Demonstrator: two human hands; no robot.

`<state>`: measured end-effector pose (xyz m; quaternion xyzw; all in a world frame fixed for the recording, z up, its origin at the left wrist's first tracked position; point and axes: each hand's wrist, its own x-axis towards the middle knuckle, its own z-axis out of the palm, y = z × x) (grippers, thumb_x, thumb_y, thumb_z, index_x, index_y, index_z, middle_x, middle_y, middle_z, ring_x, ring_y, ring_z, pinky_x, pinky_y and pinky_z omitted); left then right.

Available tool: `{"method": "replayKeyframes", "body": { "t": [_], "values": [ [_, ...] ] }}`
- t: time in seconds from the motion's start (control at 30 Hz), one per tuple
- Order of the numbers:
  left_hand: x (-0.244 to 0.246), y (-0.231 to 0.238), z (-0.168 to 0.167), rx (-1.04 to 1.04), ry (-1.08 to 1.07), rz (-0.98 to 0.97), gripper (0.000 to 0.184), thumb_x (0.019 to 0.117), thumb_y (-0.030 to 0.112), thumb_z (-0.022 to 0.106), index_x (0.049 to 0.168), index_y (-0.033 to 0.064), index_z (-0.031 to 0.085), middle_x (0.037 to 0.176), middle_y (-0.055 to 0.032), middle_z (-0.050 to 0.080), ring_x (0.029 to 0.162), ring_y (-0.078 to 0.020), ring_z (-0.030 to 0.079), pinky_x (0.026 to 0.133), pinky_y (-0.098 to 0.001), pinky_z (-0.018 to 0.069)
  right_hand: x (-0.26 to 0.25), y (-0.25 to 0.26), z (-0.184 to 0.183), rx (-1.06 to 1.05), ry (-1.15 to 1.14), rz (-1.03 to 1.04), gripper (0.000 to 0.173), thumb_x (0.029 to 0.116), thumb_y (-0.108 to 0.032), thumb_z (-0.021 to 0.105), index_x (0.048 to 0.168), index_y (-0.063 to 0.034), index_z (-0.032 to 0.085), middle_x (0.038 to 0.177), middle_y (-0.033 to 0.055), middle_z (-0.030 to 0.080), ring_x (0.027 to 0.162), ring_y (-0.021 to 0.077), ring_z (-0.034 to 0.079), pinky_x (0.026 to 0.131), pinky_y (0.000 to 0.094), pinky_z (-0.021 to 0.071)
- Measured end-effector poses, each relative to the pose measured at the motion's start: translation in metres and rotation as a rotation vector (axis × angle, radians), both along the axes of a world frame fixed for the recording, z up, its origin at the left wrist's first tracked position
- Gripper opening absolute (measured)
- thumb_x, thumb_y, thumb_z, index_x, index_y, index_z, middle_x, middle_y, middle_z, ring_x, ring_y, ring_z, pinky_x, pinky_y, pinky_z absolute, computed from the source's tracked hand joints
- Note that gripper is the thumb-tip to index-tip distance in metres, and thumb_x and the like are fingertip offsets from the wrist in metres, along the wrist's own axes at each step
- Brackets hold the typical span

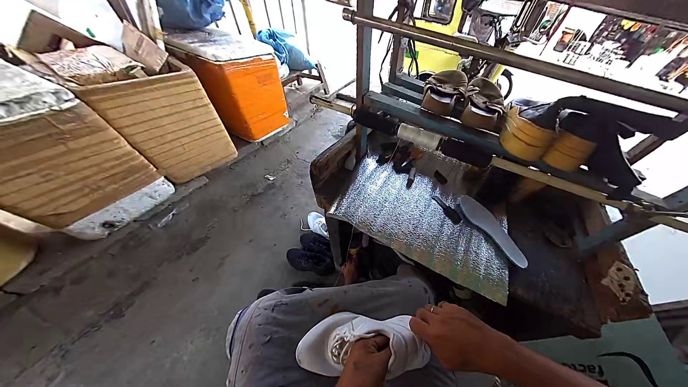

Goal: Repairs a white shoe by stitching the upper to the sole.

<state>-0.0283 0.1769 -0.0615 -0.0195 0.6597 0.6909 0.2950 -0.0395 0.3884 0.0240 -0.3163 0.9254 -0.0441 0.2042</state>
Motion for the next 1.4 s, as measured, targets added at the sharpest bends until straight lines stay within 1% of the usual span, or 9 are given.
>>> {"method": "replayKeyframes", "body": {
  "t": [0.17, 0.3, 0.57, 0.87, 0.97, 1.07, 1.17, 1.27, 1.4],
  "values": [
    [-0.018, -0.002, 0.019, -0.313, 0.089, -0.243, 0.015, 0.0965, 0.015, 0.064, 0.088, 0.006, 0.073, 0.078, -0.0027, 0.067, 0.075, -0.0125, 0.063, 0.073, -0.0373, 0.0518, -0.002, 0.0, 0.006, -0.028, -0.042, -0.056, 0.021, 0.0906, 0.0, 0.062, 0.111, 0.0005, 0.062, 0.106, 0.0226, 0.068, 0.101, 0.0425, 0.069, 0.082, 0.0583, 0.056],
    [-0.022, -0.012, 0.022, -0.388, 0.168, -0.469, 0.021, 0.0994, 0.023, 0.061, 0.096, 0.0059, 0.072, 0.086, -0.0066, 0.069, 0.082, -0.0173, 0.065, 0.079, -0.044, 0.0525, -0.013, 0.004, 0.018, -0.01, -0.259, -0.046, 0.033, 0.1066, -0.028, 0.055, 0.117, 0.0027, 0.061, 0.107, 0.0217, 0.066, 0.101, 0.0395, 0.068, 0.087, 0.0565, 0.055],
    [-0.012, -0.005, 0.007, -0.164, 0.097, -0.188, 0.016, 0.095, 0.017, 0.065, 0.081, 0.0106, 0.072, 0.072, 0.0054, 0.067, 0.067, -0.0016, 0.061, 0.066, -0.0276, 0.0519, -0.019, 0.021, 0.008, 0.0, 0.169, -0.044, 0.063, 0.0952, -0.065, 0.054, 0.075, -0.0062, 0.06, 0.054, 0.007, 0.052, 0.048, 0.0255, 0.059, 0.043, 0.0447, 0.0455],
    [-0.003, -0.011, -0.003, 0.064, 0.216, -0.113, 0.019, 0.0989, 0.009, 0.059, 0.09, 0.0089, 0.076, 0.08, 0.0068, 0.072, 0.077, 0.0033, 0.065, 0.073, -0.0196, 0.0551, 0.001, 0.082, -0.004, -0.05, 0.113, -0.457, 0.08, 0.0853, -0.08, 0.053, 0.075, -0.002, 0.063, 0.057, 0.014, 0.056, 0.054, 0.0349, 0.062, 0.049, 0.0578, 0.0475],
    [-0.006, -0.012, -0.003, -0.005, 0.231, -0.176, 0.021, 0.1, 0.01, 0.055, 0.09, 0.0103, 0.073, 0.081, 0.0069, 0.07, 0.079, 0.0018, 0.064, 0.075, -0.0227, 0.0545, 0.023, 0.08, -0.028, -0.349, -0.208, -0.411, 0.081, 0.0798, -0.086, 0.054, 0.071, -0.0059, 0.059, 0.057, 0.0038, 0.052, 0.052, 0.0165, 0.052, 0.047, 0.0392, 0.0427],
    [-0.003, -0.011, -0.004, -0.108, 0.254, -0.192, 0.019, 0.0992, 0.014, 0.054, 0.089, 0.0127, 0.071, 0.081, 0.005, 0.068, 0.079, -0.0031, 0.065, 0.075, -0.0294, 0.0542, 0.034, 0.076, -0.041, -0.817, -0.429, -0.409, 0.06, 0.0829, -0.071, 0.07, 0.069, -0.0152, 0.053, 0.064, -0.0084, 0.053, 0.06, -0.0034, 0.05, 0.052, 0.0164, 0.0387],
    [-0.003, -0.011, -0.005, -0.144, 0.263, -0.205, 0.02, 0.0999, 0.017, 0.054, 0.089, 0.0135, 0.07, 0.08, 0.0049, 0.068, 0.079, -0.004, 0.065, 0.074, -0.0304, 0.0541, 0.037, 0.058, -0.034, -1.039, -0.237, -0.402, 0.022, 0.0982, -0.036, 0.07, 0.094, -0.0151, 0.065, 0.088, -0.0063, 0.065, 0.082, -0.0013, 0.061, 0.071, 0.0161, 0.0516],
    [-0.004, -0.01, -0.005, -0.148, 0.273, -0.213, 0.02, 0.1, 0.016, 0.054, 0.089, 0.0135, 0.071, 0.08, 0.0053, 0.067, 0.079, -0.0033, 0.064, 0.074, -0.0296, 0.0536, 0.033, 0.04, -0.031, -0.904, 0.087, -0.43, 0.015, 0.102, -0.02, 0.064, 0.112, -0.0129, 0.073, 0.108, 0.0008, 0.067, 0.1, 0.0042, 0.064, 0.084, 0.0194, 0.0564],
    [-0.003, -0.011, -0.005, -0.156, 0.273, -0.209, 0.021, 0.1001, 0.016, 0.054, 0.088, 0.0138, 0.071, 0.079, 0.0056, 0.068, 0.078, -0.003, 0.065, 0.073, -0.0294, 0.0537, 0.021, 0.026, -0.037, -0.557, 0.224, -0.422, 0.022, 0.1045, -0.027, 0.06, 0.108, -0.015, 0.077, 0.124, 0.0066, 0.068, 0.089, 0.0086, 0.068, 0.074, 0.0275, 0.0591]
  ]
}}
